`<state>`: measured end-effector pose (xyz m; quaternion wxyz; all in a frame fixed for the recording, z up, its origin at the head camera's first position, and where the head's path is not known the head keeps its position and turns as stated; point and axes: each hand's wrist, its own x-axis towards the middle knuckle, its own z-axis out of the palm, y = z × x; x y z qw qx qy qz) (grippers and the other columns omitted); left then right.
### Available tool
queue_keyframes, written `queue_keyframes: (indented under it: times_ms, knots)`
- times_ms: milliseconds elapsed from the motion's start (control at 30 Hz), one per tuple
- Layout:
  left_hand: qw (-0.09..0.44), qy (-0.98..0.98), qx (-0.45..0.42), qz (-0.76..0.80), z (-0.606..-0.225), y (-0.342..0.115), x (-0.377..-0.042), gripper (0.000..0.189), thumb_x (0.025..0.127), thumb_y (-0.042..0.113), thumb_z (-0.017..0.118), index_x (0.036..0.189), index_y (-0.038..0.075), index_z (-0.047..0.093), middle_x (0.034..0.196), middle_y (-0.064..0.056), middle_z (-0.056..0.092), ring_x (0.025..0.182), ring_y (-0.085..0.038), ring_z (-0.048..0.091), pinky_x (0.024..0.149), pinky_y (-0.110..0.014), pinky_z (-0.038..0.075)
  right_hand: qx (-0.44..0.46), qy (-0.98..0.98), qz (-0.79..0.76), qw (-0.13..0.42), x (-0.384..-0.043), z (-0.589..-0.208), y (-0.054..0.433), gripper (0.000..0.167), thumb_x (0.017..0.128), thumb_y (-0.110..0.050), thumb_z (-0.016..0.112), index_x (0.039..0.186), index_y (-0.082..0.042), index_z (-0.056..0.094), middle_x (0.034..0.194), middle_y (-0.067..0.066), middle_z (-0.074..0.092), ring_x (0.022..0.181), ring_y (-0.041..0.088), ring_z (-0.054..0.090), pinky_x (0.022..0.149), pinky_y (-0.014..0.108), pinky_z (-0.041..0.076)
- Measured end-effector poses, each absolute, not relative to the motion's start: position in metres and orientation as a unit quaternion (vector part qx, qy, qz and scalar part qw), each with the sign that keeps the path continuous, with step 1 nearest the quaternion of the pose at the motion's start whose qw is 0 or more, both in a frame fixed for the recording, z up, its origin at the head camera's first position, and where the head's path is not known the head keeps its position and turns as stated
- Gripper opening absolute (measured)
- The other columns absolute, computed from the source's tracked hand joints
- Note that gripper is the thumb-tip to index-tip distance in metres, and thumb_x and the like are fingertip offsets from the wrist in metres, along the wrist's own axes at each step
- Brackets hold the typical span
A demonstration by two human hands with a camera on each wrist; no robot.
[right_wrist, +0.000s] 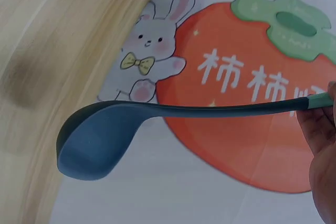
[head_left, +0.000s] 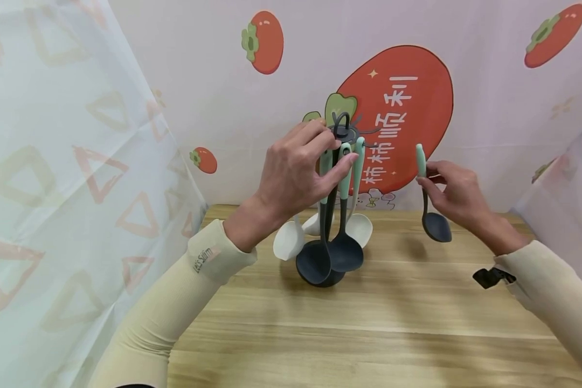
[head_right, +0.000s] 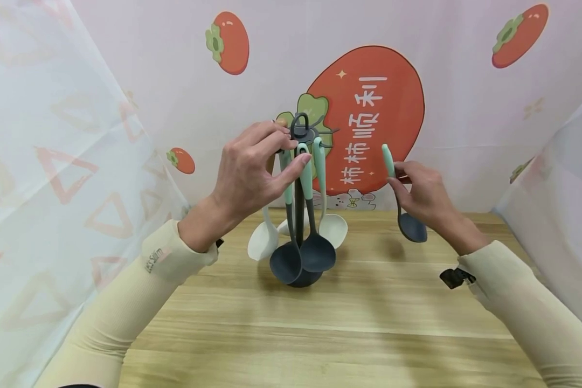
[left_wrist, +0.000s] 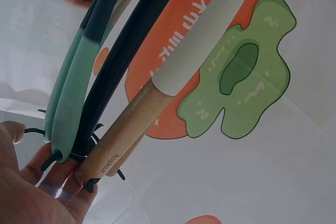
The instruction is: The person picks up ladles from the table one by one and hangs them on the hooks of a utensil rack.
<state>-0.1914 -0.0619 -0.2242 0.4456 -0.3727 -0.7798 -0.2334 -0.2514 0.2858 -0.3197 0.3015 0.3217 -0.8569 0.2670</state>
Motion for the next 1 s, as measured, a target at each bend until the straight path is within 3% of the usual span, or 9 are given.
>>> queue_keyframes:
  times_ms: [333,1000]
  knots:
    - [0.445,-0.782,-0.371,-0.232,-0.225,-0.061,-0.191,0.029,0.098,0.03,0.075,0.088,0.002,0.07,0.095,-0.011,0.066,0.085,-0.023,0.061,0.069,-0.033,0.054,0.375,-0.834,0.255,0.313,-0.239,-0.308,0.266,0.049,0.076,0.018,0.084,0.121,0.012,0.066,0.105,0.022,0.073,0.09,0.038,0.076,0.093,0.0,0.041]
    - [0.437,-0.789,-0.365,-0.23,-0.224,-0.061,-0.188,0.033,0.098,0.033,0.076,0.092,0.001,0.072,0.098,-0.013,0.068,0.088,-0.026,0.062,0.072,-0.035,0.057,0.398,-0.81,0.27,0.336,-0.224,-0.281,0.235,0.041,0.081,0.014,0.084,0.118,0.012,0.068,0.101,0.021,0.075,0.087,0.033,0.077,0.094,0.004,0.046]
